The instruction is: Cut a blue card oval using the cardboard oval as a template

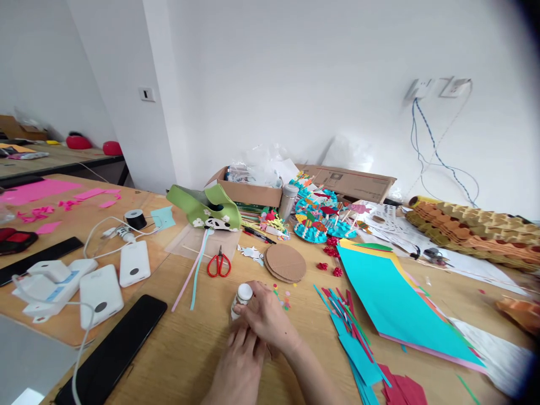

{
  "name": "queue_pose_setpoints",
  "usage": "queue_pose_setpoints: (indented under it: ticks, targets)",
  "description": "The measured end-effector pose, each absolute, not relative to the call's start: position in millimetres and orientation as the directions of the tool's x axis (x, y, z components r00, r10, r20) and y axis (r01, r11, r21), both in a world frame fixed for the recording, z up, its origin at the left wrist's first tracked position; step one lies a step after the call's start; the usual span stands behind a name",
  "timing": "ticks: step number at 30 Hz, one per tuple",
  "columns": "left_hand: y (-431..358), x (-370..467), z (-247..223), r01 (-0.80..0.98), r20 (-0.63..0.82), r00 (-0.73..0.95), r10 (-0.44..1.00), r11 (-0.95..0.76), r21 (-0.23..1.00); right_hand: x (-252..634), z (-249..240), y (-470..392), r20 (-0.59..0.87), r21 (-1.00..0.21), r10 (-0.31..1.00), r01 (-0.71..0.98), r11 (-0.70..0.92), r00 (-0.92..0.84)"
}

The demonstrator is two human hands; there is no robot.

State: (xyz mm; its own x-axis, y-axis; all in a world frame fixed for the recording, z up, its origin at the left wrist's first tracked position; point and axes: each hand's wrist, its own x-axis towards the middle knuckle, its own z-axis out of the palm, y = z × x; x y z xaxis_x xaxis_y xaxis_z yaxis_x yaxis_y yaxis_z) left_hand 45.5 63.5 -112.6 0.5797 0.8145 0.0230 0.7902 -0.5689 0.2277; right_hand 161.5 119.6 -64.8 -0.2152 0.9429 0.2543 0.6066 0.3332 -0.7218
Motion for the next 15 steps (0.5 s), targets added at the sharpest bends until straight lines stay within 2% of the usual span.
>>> queue_pose_setpoints:
  ticks: [4,7,9,15]
  targets:
    - [62,48,-128,0.801,0.059,0.562,0.825,-0.561,0.208,160,-66,119,0.281,-0.743,0.945,0.585,0.325,-0.169]
    - [62,50,-133,0.815,0.069,0.546,0.835,-0.548,0.189,161,-64,119,0.261,-0.731,0.94,0.591,0.34,-0.219]
    - [62,50,-128,0.807,0.047,0.559,0.828,-0.557,0.196,162,-62,119,0.234,-0.732,0.941,0.593,0.336,-0.244]
    - [61,47,-106,0.801,-0.031,0.579,0.815,-0.561,0.207,162,-59,120,0.225,-0.767,0.958,0.575,0.285,-0.175]
